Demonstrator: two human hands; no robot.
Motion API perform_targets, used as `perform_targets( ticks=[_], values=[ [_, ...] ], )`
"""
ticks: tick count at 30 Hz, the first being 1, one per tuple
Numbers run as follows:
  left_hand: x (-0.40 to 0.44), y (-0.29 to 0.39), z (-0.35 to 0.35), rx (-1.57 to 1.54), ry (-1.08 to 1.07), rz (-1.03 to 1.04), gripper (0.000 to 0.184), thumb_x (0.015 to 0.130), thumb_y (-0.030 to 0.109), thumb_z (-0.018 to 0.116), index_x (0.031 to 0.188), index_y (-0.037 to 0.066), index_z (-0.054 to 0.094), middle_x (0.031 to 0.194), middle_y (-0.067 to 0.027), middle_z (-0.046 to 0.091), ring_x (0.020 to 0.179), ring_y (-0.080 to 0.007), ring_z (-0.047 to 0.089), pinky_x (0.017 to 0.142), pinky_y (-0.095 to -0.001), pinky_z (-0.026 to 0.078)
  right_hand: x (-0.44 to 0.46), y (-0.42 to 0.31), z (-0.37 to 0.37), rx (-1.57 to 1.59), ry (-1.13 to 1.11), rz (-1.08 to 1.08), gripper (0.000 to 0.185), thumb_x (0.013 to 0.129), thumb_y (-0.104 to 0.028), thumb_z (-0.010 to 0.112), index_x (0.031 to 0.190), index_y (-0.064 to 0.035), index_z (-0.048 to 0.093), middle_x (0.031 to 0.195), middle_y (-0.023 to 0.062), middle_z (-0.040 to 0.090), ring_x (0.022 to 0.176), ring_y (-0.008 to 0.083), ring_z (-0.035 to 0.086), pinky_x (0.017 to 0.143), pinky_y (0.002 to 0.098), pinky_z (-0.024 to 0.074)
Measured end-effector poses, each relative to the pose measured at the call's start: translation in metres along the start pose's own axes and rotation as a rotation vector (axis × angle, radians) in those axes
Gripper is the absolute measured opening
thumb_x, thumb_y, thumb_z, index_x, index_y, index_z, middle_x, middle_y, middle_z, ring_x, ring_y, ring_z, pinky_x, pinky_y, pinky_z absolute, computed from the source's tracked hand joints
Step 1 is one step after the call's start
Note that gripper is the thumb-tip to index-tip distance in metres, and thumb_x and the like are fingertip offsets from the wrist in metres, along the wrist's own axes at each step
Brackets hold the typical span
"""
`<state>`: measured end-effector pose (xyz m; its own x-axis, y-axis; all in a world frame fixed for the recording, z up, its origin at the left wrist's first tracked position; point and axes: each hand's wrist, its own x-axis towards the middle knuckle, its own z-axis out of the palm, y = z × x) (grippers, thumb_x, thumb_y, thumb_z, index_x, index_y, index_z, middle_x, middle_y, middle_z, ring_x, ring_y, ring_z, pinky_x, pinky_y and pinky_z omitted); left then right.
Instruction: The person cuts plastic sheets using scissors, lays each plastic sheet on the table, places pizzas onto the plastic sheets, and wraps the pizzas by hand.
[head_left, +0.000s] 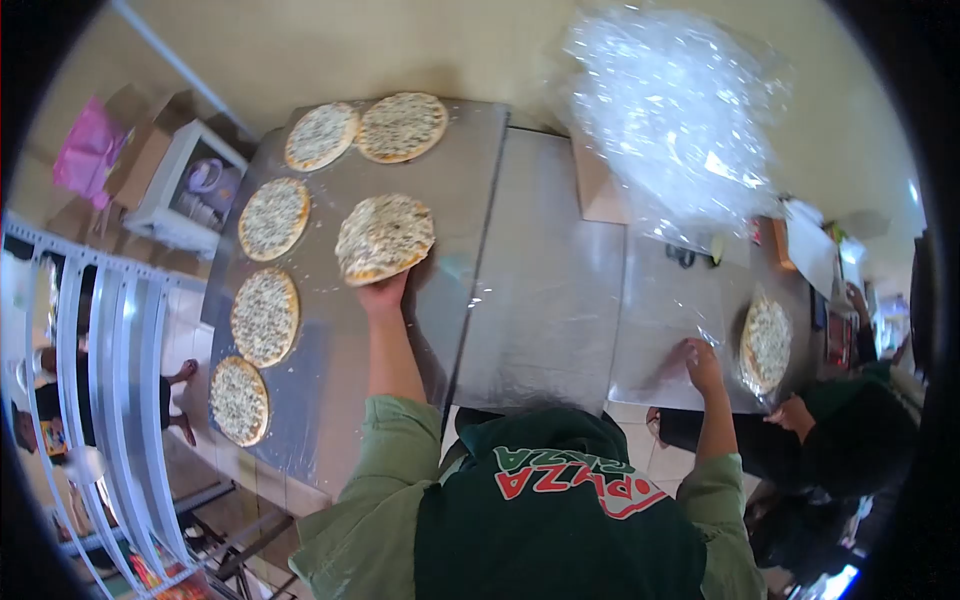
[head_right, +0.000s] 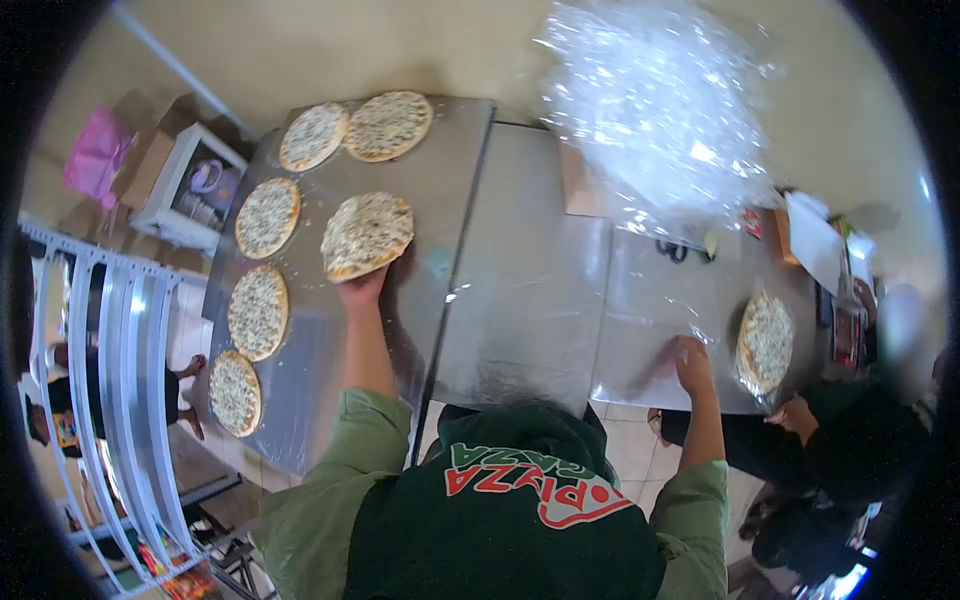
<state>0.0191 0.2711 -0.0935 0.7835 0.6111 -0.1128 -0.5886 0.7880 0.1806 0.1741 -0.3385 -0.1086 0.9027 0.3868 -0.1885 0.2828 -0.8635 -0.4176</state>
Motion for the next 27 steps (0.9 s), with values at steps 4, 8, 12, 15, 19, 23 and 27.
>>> perform_targets(
  ticks=[4, 8, 12, 15, 19, 23, 27],
  values=[
    [-0.011, -0.028, -0.044, -0.16, -0.419, -0.09, 0.058, 0.089, 0.048, 0.034, 0.132, 0.009, 0.036, 0.136, -0.0117, 0.037, 0.125, -0.0317, 0.035, 0.104, -0.0493, 0.027, -0.007, -0.006, -0.008, -0.026, 0.066, -0.038, 0.034, 0.073, -0.005, 0.055, 0.107, -0.0083, 0.055, 0.112, 0.016, 0.053, 0.107, 0.0339, 0.049, 0.092, 0.039, 0.0401],
    [-0.048, -0.077, -0.044, 0.01, -0.099, -0.261, 0.057, 0.088, 0.047, 0.038, 0.13, 0.009, 0.038, 0.132, -0.0123, 0.041, 0.12, -0.0307, 0.04, 0.099, -0.0477, 0.035, -0.008, -0.001, -0.009, 0.045, 0.072, -0.026, 0.024, 0.081, -0.01, 0.05, 0.103, -0.0084, 0.058, 0.112, 0.0147, 0.053, 0.104, 0.0342, 0.05, 0.088, 0.0396, 0.0424],
    [-0.109, -0.15, -0.007, 0.264, -0.054, -0.331, 0.055, 0.088, 0.047, 0.042, 0.128, 0.008, 0.042, 0.126, -0.012, 0.048, 0.112, -0.028, 0.047, 0.093, -0.0445, 0.043, -0.01, -0.002, -0.008, 0.038, 0.142, 0.011, 0.024, 0.083, -0.012, 0.048, 0.104, -0.0088, 0.058, 0.113, 0.013, 0.052, 0.102, 0.0339, 0.051, 0.087, 0.0397, 0.043],
    [-0.135, -0.209, -0.019, 0.186, -0.024, -0.511, 0.056, 0.087, 0.05, 0.041, 0.127, 0.011, 0.044, 0.127, -0.0105, 0.047, 0.113, -0.0287, 0.047, 0.093, -0.046, 0.042, -0.012, -0.005, -0.015, 0.064, 0.147, 0.006, 0.024, 0.083, -0.012, 0.048, 0.105, -0.0096, 0.058, 0.114, 0.0112, 0.052, 0.101, 0.0333, 0.051, 0.087, 0.0398, 0.0433],
    [-0.151, -0.283, -0.011, 0.102, 0.0, -0.755, 0.056, 0.086, 0.051, 0.041, 0.127, 0.012, 0.044, 0.128, -0.0103, 0.047, 0.113, -0.0289, 0.047, 0.093, -0.0466, 0.042, -0.014, 0.0, -0.017, 0.059, 0.147, -0.023, 0.025, 0.082, -0.01, 0.048, 0.105, -0.0108, 0.058, 0.114, 0.0097, 0.052, 0.101, 0.0325, 0.051, 0.086, 0.0397, 0.0438],
    [-0.154, -0.323, 0.005, 0.074, 0.056, -0.926, 0.056, 0.086, 0.051, 0.041, 0.127, 0.013, 0.044, 0.128, -0.01, 0.047, 0.114, -0.029, 0.047, 0.093, -0.0472, 0.042, -0.017, 0.0, -0.017, 0.084, 0.144, -0.025, 0.025, 0.082, -0.009, 0.048, 0.105, -0.011, 0.058, 0.115, 0.0096, 0.052, 0.101, 0.0319, 0.051, 0.086, 0.0391, 0.0441],
    [-0.154, -0.339, 0.005, 0.067, 0.109, -0.99, 0.056, 0.086, 0.052, 0.04, 0.127, 0.014, 0.044, 0.129, -0.0097, 0.046, 0.114, -0.0292, 0.047, 0.093, -0.0478, 0.041, -0.022, 0.0, -0.017, 0.087, 0.171, -0.04, 0.024, 0.081, -0.008, 0.049, 0.103, -0.0107, 0.059, 0.116, 0.0095, 0.052, 0.102, 0.0314, 0.052, 0.086, 0.0382, 0.0442]
  ],
)
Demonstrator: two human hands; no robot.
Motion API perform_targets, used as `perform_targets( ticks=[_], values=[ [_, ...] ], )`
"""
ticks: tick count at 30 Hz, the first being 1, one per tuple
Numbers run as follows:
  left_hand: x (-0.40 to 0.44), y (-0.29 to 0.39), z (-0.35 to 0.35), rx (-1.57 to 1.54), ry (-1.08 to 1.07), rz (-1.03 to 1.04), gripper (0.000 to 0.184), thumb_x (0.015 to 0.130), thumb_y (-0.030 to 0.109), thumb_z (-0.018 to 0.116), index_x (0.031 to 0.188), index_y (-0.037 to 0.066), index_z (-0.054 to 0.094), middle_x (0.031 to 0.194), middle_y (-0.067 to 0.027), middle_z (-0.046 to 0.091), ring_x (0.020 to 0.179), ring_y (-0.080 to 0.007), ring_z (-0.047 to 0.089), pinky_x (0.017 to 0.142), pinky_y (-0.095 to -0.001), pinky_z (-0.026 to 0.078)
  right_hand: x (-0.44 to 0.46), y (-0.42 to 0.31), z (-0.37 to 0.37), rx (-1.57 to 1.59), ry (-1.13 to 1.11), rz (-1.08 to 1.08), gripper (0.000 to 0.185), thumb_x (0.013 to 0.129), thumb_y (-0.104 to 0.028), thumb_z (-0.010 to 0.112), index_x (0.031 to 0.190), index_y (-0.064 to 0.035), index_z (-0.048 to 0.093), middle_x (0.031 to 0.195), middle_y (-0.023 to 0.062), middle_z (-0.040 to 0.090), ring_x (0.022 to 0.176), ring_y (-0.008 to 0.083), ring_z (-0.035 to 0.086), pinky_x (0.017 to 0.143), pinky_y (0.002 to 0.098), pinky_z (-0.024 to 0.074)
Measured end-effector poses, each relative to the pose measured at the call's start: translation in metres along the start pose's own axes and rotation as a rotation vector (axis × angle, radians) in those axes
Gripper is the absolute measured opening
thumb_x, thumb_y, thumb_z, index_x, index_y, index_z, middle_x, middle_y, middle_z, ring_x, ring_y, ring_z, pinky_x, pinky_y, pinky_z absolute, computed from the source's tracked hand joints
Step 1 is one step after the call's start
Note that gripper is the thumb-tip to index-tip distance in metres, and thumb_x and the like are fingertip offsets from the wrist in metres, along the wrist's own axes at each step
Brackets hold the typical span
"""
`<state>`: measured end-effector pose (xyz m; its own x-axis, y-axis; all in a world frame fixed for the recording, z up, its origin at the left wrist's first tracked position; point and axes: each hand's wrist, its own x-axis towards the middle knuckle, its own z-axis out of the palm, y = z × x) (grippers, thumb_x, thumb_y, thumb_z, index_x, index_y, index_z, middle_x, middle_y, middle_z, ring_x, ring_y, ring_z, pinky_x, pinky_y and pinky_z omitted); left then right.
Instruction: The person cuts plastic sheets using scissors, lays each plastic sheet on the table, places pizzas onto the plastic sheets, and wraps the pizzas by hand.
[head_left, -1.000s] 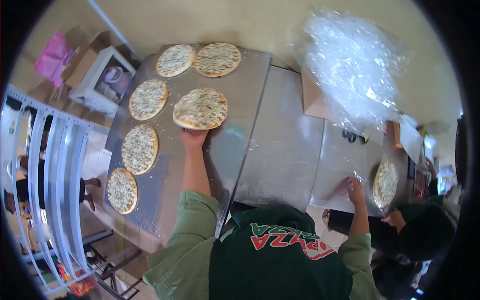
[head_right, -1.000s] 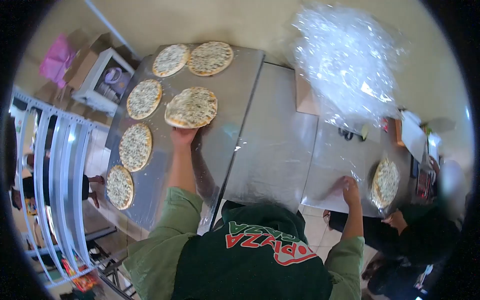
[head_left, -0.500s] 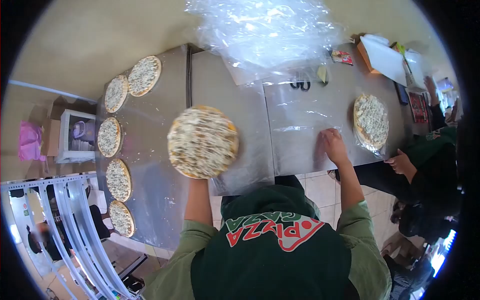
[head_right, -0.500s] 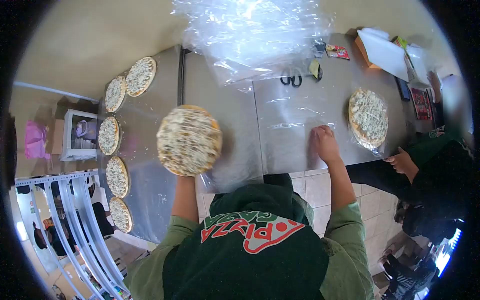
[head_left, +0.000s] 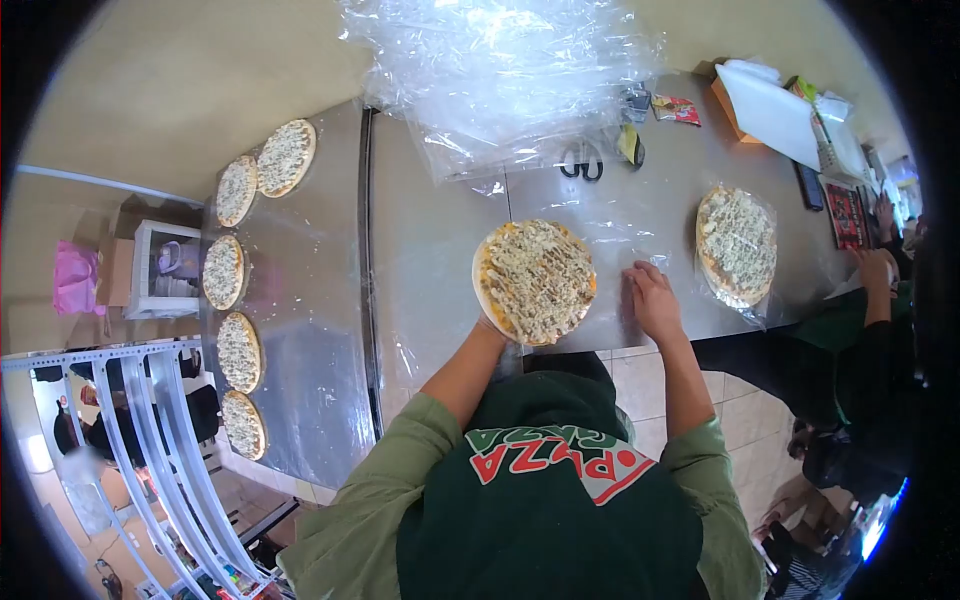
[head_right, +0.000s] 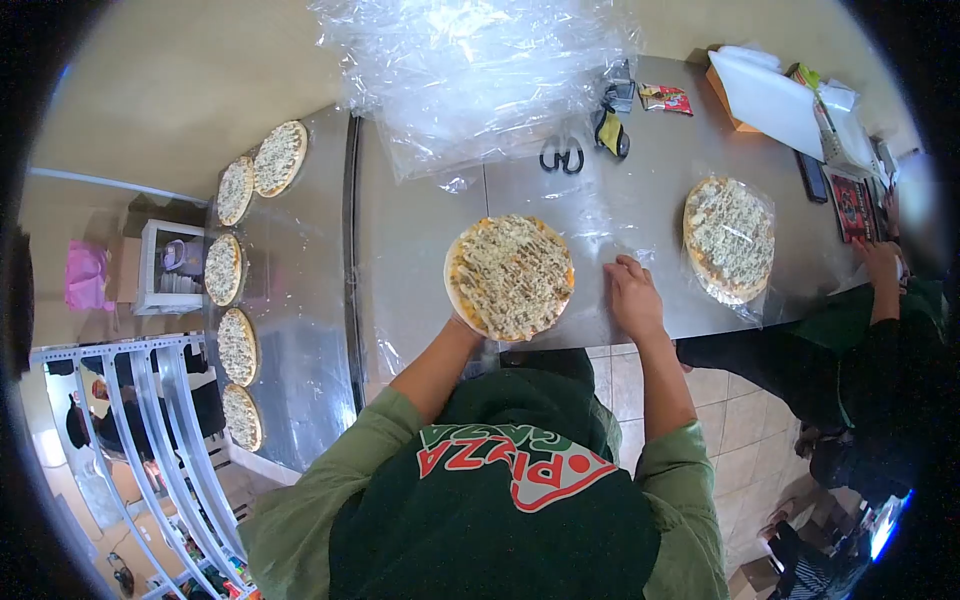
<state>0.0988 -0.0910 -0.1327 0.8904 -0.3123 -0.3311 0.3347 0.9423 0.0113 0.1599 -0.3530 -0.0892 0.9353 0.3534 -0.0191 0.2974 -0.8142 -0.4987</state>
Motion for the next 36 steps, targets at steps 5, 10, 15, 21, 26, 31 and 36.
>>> perform_targets(
  ticks=[5, 10, 15, 21, 26, 31, 36],
  values=[
    [-0.005, 0.003, -0.014, 0.078, 0.135, 0.13, 0.05, 0.091, 0.045, 0.033, 0.128, 0.011, 0.041, 0.128, -0.0117, 0.046, 0.114, -0.0312, 0.046, 0.098, -0.0498, 0.035, -0.005, -0.003, 0.006, 0.034, 0.041, 0.013, 0.024, 0.082, -0.01, 0.05, 0.105, -0.0078, 0.057, 0.113, 0.013, 0.054, 0.103, 0.0325, 0.051, 0.087, 0.0382, 0.0427],
    [-0.053, 0.059, -0.034, 0.3, 0.431, 0.354, 0.05, 0.095, 0.04, 0.027, 0.126, 0.005, 0.04, 0.123, -0.0134, 0.049, 0.112, -0.0284, 0.048, 0.097, -0.0448, 0.037, -0.017, -0.072, 0.027, 0.081, 0.249, -0.199, 0.022, 0.076, -0.006, 0.053, 0.097, -0.0058, 0.059, 0.102, 0.016, 0.057, 0.093, 0.0314, 0.055, 0.08, 0.0397, 0.0456],
    [-0.097, 0.181, -0.058, 1.852, 0.697, 0.675, 0.05, 0.086, 0.027, 0.054, 0.124, -0.002, 0.04, 0.116, -0.0173, 0.052, 0.106, -0.0312, 0.05, 0.092, -0.0392, 0.039, -0.042, -0.206, 0.128, 0.116, -0.182, -0.903, 0.047, 0.073, -0.025, 0.057, 0.117, -0.008, 0.05, 0.101, 0.0077, 0.054, 0.09, 0.026, 0.054, 0.08, 0.0399, 0.0446],
    [-0.106, 0.204, -0.003, 2.717, 0.567, 0.274, 0.033, 0.072, 0.02, 0.066, 0.092, -0.003, 0.056, 0.104, -0.0201, 0.054, 0.098, -0.0353, 0.051, 0.084, -0.0412, 0.044, -0.049, -0.273, 0.227, -0.023, -0.414, -1.115, 0.039, 0.073, -0.027, 0.057, 0.104, -0.0038, 0.053, 0.098, 0.007, 0.054, 0.083, 0.0227, 0.056, 0.066, 0.0361, 0.0496],
    [-0.107, 0.246, 0.001, 2.67, 0.142, 0.177, 0.022, 0.074, 0.02, 0.066, 0.077, 0.0, 0.058, 0.088, -0.0174, 0.06, 0.083, -0.0268, 0.059, 0.073, -0.0386, 0.049, -0.043, -0.284, 0.232, 0.145, -0.516, -0.944, 0.018, 0.073, -0.02, 0.058, 0.083, -0.0067, 0.054, 0.083, 0.0098, 0.055, 0.07, 0.0268, 0.059, 0.059, 0.0394, 0.0497],
    [-0.135, 0.285, 0.07, 2.044, 0.359, -0.562, 0.024, 0.083, 0.026, 0.061, 0.09, 0.004, 0.057, 0.07, -0.009, 0.062, 0.057, -0.0126, 0.057, 0.053, -0.0252, 0.048, -0.052, -0.311, 0.136, 0.781, -0.475, -0.496, 0.008, 0.078, -0.011, 0.052, 0.084, -0.0047, 0.052, 0.074, 0.0108, 0.056, 0.065, 0.0241, 0.058, 0.057, 0.0358, 0.0484],
    [-0.149, 0.227, 0.098, 1.273, 0.412, 0.636, 0.033, 0.085, 0.017, 0.056, 0.113, 0.005, 0.046, 0.082, -0.0104, 0.062, 0.061, -0.0142, 0.059, 0.057, -0.0266, 0.049, -0.061, -0.228, 0.09, 1.537, -0.172, 0.255, 0.006, 0.081, -0.007, 0.043, 0.085, -0.0058, 0.048, 0.071, 0.0075, 0.056, 0.06, 0.0154, 0.055, 0.055, 0.0284, 0.0485]
  ],
)
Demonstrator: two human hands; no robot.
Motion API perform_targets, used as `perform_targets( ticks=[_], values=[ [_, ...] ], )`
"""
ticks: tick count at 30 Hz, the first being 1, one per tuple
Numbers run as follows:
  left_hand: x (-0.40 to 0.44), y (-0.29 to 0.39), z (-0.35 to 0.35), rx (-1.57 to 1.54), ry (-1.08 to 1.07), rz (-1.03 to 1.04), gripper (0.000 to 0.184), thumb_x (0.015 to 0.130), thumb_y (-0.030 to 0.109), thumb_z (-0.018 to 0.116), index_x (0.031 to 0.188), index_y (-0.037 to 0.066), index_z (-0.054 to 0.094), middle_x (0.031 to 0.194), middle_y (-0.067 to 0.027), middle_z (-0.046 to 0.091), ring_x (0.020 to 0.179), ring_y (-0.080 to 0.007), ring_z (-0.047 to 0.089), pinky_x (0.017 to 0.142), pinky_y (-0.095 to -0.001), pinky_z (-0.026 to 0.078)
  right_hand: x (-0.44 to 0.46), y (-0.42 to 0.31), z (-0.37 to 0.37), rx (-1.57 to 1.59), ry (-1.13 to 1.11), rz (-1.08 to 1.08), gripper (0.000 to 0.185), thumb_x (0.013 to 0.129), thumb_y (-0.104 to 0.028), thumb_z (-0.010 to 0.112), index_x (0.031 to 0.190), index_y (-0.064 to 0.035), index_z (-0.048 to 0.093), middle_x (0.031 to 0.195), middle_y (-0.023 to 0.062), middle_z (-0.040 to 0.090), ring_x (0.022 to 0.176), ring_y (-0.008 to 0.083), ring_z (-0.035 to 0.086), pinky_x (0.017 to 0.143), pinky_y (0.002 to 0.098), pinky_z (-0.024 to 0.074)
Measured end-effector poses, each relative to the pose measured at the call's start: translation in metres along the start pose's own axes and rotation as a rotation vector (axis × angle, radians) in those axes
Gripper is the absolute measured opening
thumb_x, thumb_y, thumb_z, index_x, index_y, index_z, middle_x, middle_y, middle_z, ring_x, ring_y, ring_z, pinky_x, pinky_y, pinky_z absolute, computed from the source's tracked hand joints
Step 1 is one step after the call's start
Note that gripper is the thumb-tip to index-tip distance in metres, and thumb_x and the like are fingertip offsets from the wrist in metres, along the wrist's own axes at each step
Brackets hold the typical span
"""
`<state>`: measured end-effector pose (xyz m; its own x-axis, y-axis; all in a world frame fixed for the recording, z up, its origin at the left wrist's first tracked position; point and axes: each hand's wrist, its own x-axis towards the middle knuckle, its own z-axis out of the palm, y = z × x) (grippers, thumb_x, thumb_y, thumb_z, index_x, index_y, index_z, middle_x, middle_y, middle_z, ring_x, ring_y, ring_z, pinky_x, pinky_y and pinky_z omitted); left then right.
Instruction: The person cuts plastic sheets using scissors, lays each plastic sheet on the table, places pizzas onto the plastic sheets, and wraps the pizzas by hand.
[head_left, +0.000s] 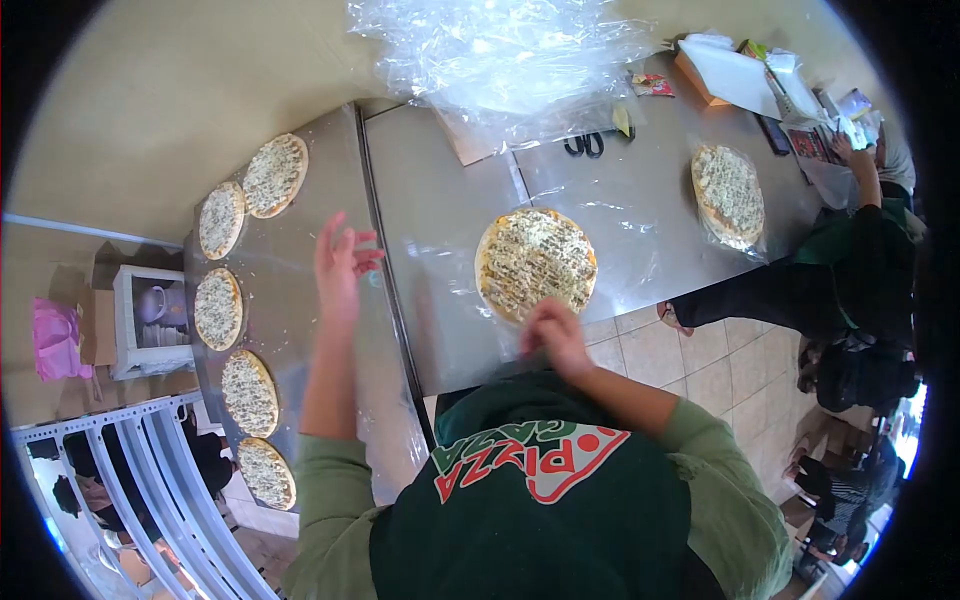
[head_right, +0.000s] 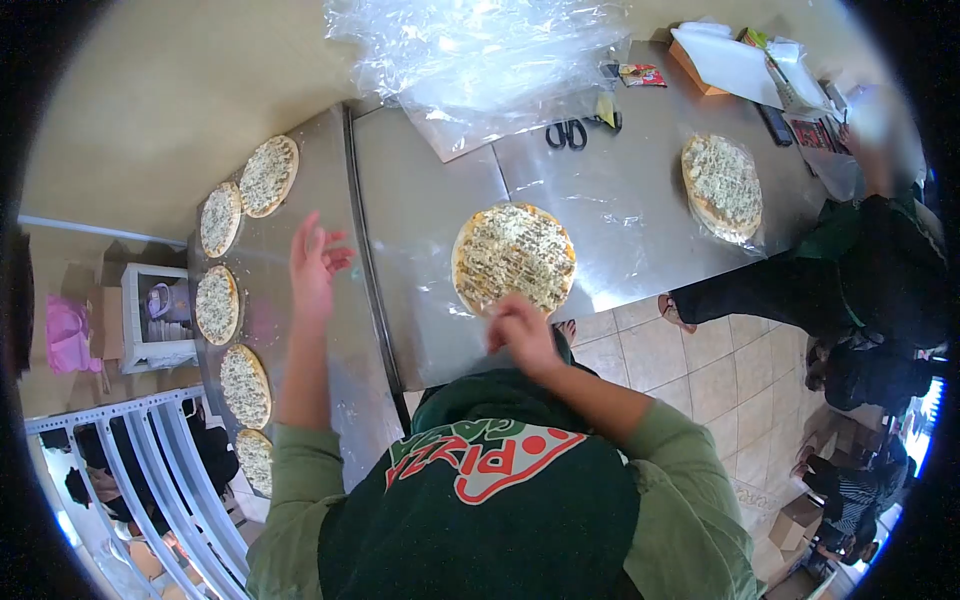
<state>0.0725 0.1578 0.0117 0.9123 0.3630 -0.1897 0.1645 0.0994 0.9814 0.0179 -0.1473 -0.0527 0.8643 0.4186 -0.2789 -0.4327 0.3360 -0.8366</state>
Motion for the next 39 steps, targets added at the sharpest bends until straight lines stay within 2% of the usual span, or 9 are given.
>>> perform_targets(
  ticks=[3, 7, 16, 22, 25, 28, 32, 37, 39],
  values=[
    [-0.026, -0.086, 0.034, -0.044, -0.044, 0.35, 0.033, 0.085, 0.02, 0.055, 0.113, 0.005, 0.046, 0.092, -0.0127, 0.059, 0.082, -0.0202, 0.058, 0.072, -0.0315, 0.048, -0.01, -0.005, -0.057, 0.022, 0.346, 0.059, 0.006, 0.083, -0.008, 0.042, 0.085, -0.0063, 0.047, 0.071, 0.0082, 0.055, 0.058, 0.0157, 0.056, 0.051, 0.0283, 0.0501],
    [-0.043, -0.113, 0.105, 0.882, -0.433, 0.801, 0.06, 0.081, 0.039, 0.057, 0.126, 0.004, 0.037, 0.122, -0.0192, 0.046, 0.113, -0.034, 0.044, 0.096, -0.0426, 0.035, -0.005, 0.013, -0.103, -0.004, 0.503, 0.114, 0.006, 0.085, -0.011, 0.045, 0.087, -0.0062, 0.048, 0.071, 0.0081, 0.056, 0.057, 0.0162, 0.058, 0.05, 0.0287, 0.0508],
    [-0.026, -0.117, 0.168, 1.473, -0.486, 0.482, 0.082, 0.075, 0.054, 0.057, 0.14, 0.017, 0.023, 0.147, -0.0138, 0.01, 0.134, -0.0355, 0.01, 0.102, -0.0603, 0.008, -0.001, -0.013, -0.152, -0.497, 0.417, 0.238, 0.018, 0.082, -0.017, 0.054, 0.091, -0.0015, 0.054, 0.069, 0.0085, 0.058, 0.057, 0.0158, 0.058, 0.051, 0.0298, 0.0478],
    [-0.025, -0.105, 0.208, 1.502, -0.544, 0.638, 0.082, 0.076, 0.057, 0.053, 0.14, 0.017, 0.022, 0.147, -0.0147, 0.008, 0.135, -0.0335, 0.007, 0.103, -0.0581, 0.005, 0.012, -0.087, -0.197, -1.45, 0.945, -0.604, 0.044, 0.071, -0.02, 0.07, 0.107, -0.0046, 0.05, 0.082, 0.0115, 0.056, 0.076, 0.0266, 0.058, 0.071, 0.0363, 0.0471],
    [-0.024, -0.114, 0.219, 1.476, -0.547, 0.6, 0.082, 0.075, 0.057, 0.053, 0.14, 0.016, 0.024, 0.147, -0.0141, 0.008, 0.135, -0.0327, 0.008, 0.104, -0.0571, 0.004, 0.029, -0.086, -0.219, -0.968, 0.766, -0.131, 0.045, 0.07, -0.015, 0.07, 0.109, -0.0047, 0.049, 0.085, 0.0103, 0.056, 0.077, 0.0258, 0.057, 0.071, 0.0362, 0.0474],
    [-0.022, -0.116, 0.22, 1.501, -0.591, 0.518, 0.079, 0.078, 0.054, 0.051, 0.14, 0.015, 0.021, 0.148, -0.0135, 0.006, 0.136, -0.0323, 0.007, 0.105, -0.0556, 0.004, 0.031, -0.104, -0.2, -0.646, 0.707, -0.2, 0.04, 0.073, -0.013, 0.068, 0.107, -0.0039, 0.05, 0.084, 0.0105, 0.057, 0.077, 0.0259, 0.058, 0.069, 0.0346, 0.048],
    [-0.008, -0.128, 0.209, 1.118, -0.519, 0.477, 0.055, 0.086, 0.051, 0.038, 0.127, 0.014, 0.041, 0.14, -0.0138, 0.028, 0.131, -0.0307, 0.022, 0.104, -0.0542, 0.008, 0.019, -0.09, -0.127, -1.003, 0.296, -0.705, 0.029, 0.075, -0.006, 0.061, 0.103, -0.0061, 0.053, 0.085, 0.0102, 0.058, 0.076, 0.0246, 0.06, 0.066, 0.0323, 0.0485],
    [0.016, -0.113, 0.203, 0.326, -0.379, 0.303, 0.037, 0.091, 0.039, 0.038, 0.09, 0.009, 0.059, 0.103, -0.0121, 0.06, 0.103, -0.0267, 0.051, 0.095, -0.0468, 0.024, 0.007, -0.056, -0.072, -1.263, -0.225, -0.767, 0.026, 0.072, -0.008, 0.052, 0.098, -0.0064, 0.051, 0.079, 0.0055, 0.054, 0.077, 0.0218, 0.057, 0.064, 0.031, 0.0493],
    [0.012, -0.088, 0.206, 0.627, -0.243, 0.356, 0.033, 0.09, 0.035, 0.043, 0.082, 0.007, 0.058, 0.09, -0.0097, 0.06, 0.09, -0.0264, 0.053, 0.088, -0.0436, 0.029, 0.008, -0.037, -0.061, -1.315, -0.28, -0.755, 0.025, 0.072, -0.009, 0.052, 0.097, -0.0071, 0.05, 0.078, 0.0049, 0.052, 0.077, 0.0212, 0.057, 0.064, 0.0303, 0.0495]
  ],
)
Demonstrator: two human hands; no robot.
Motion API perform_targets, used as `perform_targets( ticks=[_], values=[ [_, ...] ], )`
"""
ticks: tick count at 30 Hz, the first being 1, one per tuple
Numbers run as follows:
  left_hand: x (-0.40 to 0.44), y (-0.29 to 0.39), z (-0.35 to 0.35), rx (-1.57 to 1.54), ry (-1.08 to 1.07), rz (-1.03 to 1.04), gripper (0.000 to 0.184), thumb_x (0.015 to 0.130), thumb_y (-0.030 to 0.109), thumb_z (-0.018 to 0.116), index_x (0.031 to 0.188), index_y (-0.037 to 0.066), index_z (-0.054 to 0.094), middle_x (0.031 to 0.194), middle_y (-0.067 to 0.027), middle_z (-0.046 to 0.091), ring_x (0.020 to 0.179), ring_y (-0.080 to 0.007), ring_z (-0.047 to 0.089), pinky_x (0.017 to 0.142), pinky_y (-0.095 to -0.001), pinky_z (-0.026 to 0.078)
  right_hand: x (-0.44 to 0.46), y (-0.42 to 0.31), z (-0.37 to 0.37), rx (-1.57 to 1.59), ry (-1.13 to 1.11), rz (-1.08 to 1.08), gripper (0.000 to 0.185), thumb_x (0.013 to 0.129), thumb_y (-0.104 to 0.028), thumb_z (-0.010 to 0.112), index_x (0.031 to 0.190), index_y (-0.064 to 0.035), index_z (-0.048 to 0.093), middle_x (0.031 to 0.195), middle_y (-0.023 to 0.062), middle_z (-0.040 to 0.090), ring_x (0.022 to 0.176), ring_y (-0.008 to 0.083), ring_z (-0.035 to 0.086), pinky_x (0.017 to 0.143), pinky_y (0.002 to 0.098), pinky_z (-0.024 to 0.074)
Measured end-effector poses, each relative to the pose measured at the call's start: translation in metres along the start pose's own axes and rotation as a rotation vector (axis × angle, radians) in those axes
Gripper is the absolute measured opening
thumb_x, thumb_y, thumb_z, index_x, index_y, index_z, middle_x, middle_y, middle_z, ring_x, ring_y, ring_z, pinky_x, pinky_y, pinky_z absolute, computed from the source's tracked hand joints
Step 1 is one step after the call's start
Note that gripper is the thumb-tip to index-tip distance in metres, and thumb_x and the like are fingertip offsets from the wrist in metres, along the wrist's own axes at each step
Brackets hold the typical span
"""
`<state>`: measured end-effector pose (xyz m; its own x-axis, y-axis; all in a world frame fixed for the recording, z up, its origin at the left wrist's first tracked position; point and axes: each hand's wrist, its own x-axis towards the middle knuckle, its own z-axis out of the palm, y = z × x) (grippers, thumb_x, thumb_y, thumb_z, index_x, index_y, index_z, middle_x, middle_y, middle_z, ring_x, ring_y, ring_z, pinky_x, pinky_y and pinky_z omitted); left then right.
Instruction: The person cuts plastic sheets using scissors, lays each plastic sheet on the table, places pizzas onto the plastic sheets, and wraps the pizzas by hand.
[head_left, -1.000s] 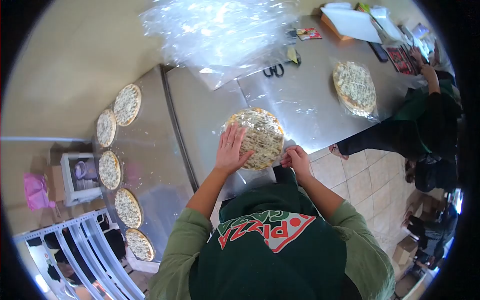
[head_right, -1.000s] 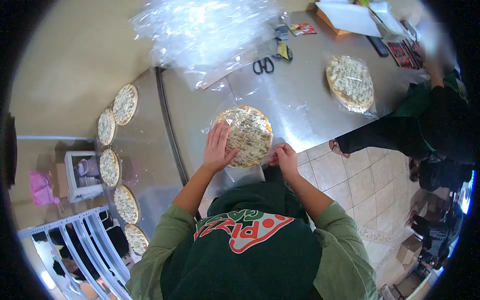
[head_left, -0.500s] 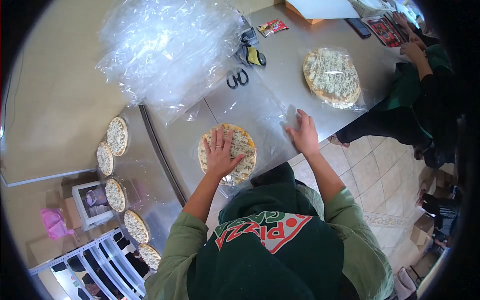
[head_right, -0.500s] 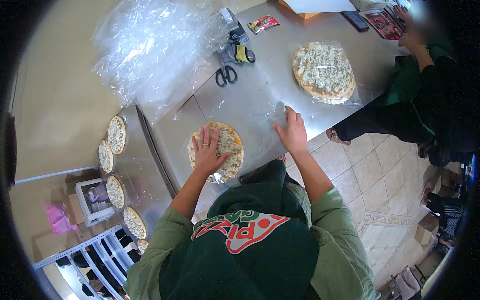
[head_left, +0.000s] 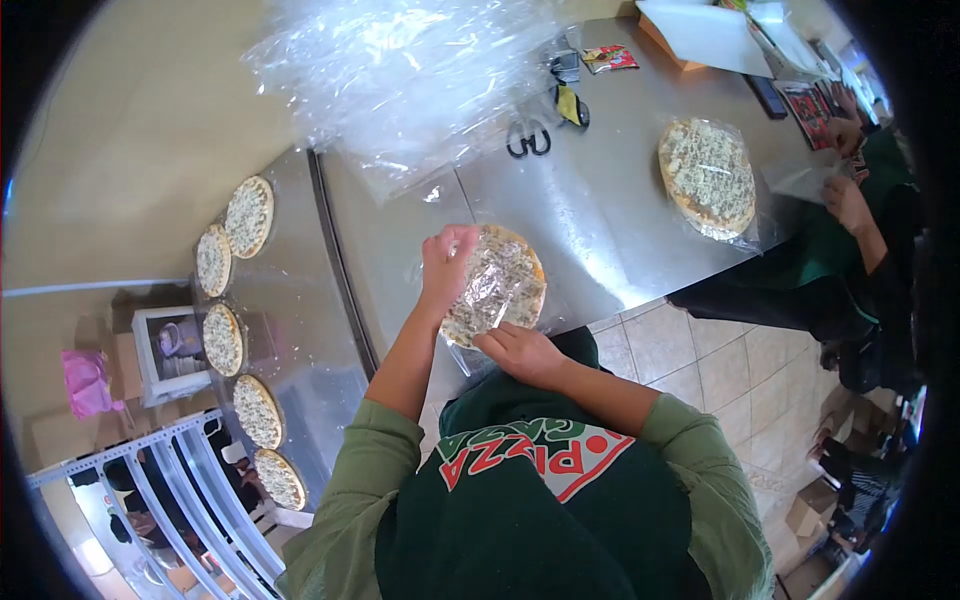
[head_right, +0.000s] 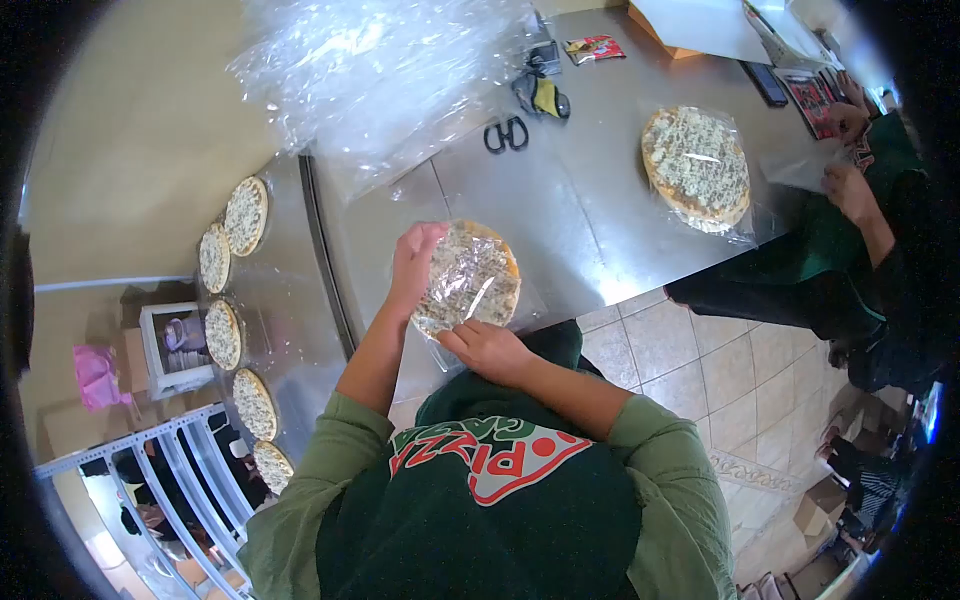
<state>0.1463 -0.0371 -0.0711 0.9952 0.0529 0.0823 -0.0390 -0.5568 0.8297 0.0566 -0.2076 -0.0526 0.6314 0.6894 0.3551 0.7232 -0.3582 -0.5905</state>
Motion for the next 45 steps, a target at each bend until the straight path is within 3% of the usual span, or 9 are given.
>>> perform_targets(
  ticks=[4, 13, 16, 19, 24, 32, 36, 41, 45],
  values=[
    [0.009, -0.033, -0.026, 0.132, 0.009, -0.16, 0.03, 0.086, 0.032, 0.053, 0.07, 0.006, 0.056, 0.072, -0.0071, 0.055, 0.076, -0.0264, 0.052, 0.077, -0.0395, 0.035, 0.004, -0.007, 0.019, -0.07, -0.052, 0.01, 0.023, 0.071, -0.009, 0.053, 0.094, -0.0077, 0.049, 0.077, 0.0046, 0.051, 0.076, 0.0205, 0.056, 0.064, 0.03, 0.0496],
    [0.002, -0.099, -0.034, 0.519, 0.122, 0.143, 0.028, 0.082, 0.034, 0.058, 0.069, 0.009, 0.058, 0.076, -0.0054, 0.054, 0.079, -0.0256, 0.053, 0.074, -0.0401, 0.037, -0.005, -0.009, 0.05, -0.214, -0.141, 0.032, 0.022, 0.073, -0.01, 0.052, 0.094, -0.0062, 0.049, 0.084, 0.0066, 0.053, 0.081, 0.022, 0.056, 0.069, 0.0327, 0.0492],
    [0.006, -0.095, -0.032, 0.494, 0.135, -0.046, 0.021, 0.083, 0.03, 0.056, 0.085, 0.009, 0.059, 0.089, -0.0068, 0.056, 0.087, -0.0265, 0.053, 0.078, -0.0413, 0.037, -0.011, -0.008, 0.055, -0.247, -0.192, 0.039, 0.019, 0.075, -0.011, 0.052, 0.094, -0.0062, 0.049, 0.086, 0.0083, 0.053, 0.08, 0.0244, 0.056, 0.071, 0.0361, 0.0483],
    [-0.003, -0.068, -0.034, 0.462, 0.356, 0.192, 0.028, 0.084, 0.025, 0.054, 0.106, 0.007, 0.053, 0.113, -0.0111, 0.052, 0.106, -0.0294, 0.048, 0.09, -0.0446, 0.034, -0.011, -0.011, 0.054, -0.102, -0.355, 0.195, 0.014, 0.079, -0.013, 0.052, 0.092, -0.0064, 0.05, 0.085, 0.0105, 0.053, 0.081, 0.027, 0.056, 0.072, 0.039, 0.0472],
    [-0.049, -0.037, -0.011, 0.575, -0.132, 0.442, 0.047, 0.088, 0.028, 0.044, 0.129, 0.005, 0.04, 0.142, -0.0144, 0.026, 0.131, -0.0297, 0.024, 0.106, -0.0505, 0.015, 0.035, 0.015, 0.023, -0.033, 0.091, 0.32, 0.019, 0.081, -0.018, 0.054, 0.097, -0.0074, 0.054, 0.094, 0.0119, 0.054, 0.088, 0.0295, 0.055, 0.076, 0.0405, 0.0455],
    [-0.057, -0.055, -0.014, 0.633, -0.145, -0.03, 0.056, 0.09, 0.037, 0.038, 0.136, 0.008, 0.029, 0.145, -0.0167, 0.017, 0.133, -0.0324, 0.017, 0.106, -0.0509, 0.01, 0.075, 0.105, 0.037, -0.357, -0.033, 0.456, 0.051, 0.09, -0.043, 0.037, 0.128, -0.0102, 0.043, 0.136, 0.0105, 0.038, 0.125, 0.0278, 0.034, 0.105, 0.0387, 0.022],
    [-0.089, -0.072, -0.031, 0.544, 0.109, -0.217, 0.057, 0.09, 0.038, 0.041, 0.135, 0.004, 0.029, 0.139, -0.021, 0.026, 0.129, -0.0341, 0.025, 0.104, -0.0495, 0.018, 0.054, 0.117, 0.023, -0.099, 0.105, 0.641, 0.049, 0.088, -0.042, 0.042, 0.122, -0.0075, 0.046, 0.124, 0.014, 0.047, 0.114, 0.0304, 0.044, 0.096, 0.0392, 0.0335],
    [-0.137, -0.061, -0.026, -0.419, 0.372, -0.649, 0.056, 0.091, 0.043, 0.041, 0.128, 0.002, 0.037, 0.113, -0.0146, 0.047, 0.098, -0.0251, 0.048, 0.087, -0.041, 0.039, 0.044, 0.103, -0.022, 0.353, -0.293, 1.036, 0.051, 0.079, -0.04, 0.058, 0.113, -0.0033, 0.049, 0.11, 0.0156, 0.055, 0.102, 0.0322, 0.053, 0.085, 0.0371, 0.043],
    [-0.118, -0.055, -0.034, -0.889, 0.268, -1.017, 0.06, 0.085, 0.055, 0.045, 0.12, 0.006, 0.044, 0.106, -0.0102, 0.052, 0.091, -0.0213, 0.05, 0.081, -0.0377, 0.042, 0.035, 0.135, 0.022, 0.831, -0.144, 0.93, 0.054, 0.072, -0.026, 0.067, 0.115, 0.0, 0.046, 0.11, 0.0136, 0.054, 0.103, 0.0236, 0.051, 0.087, 0.0341, 0.0406]
  ],
)
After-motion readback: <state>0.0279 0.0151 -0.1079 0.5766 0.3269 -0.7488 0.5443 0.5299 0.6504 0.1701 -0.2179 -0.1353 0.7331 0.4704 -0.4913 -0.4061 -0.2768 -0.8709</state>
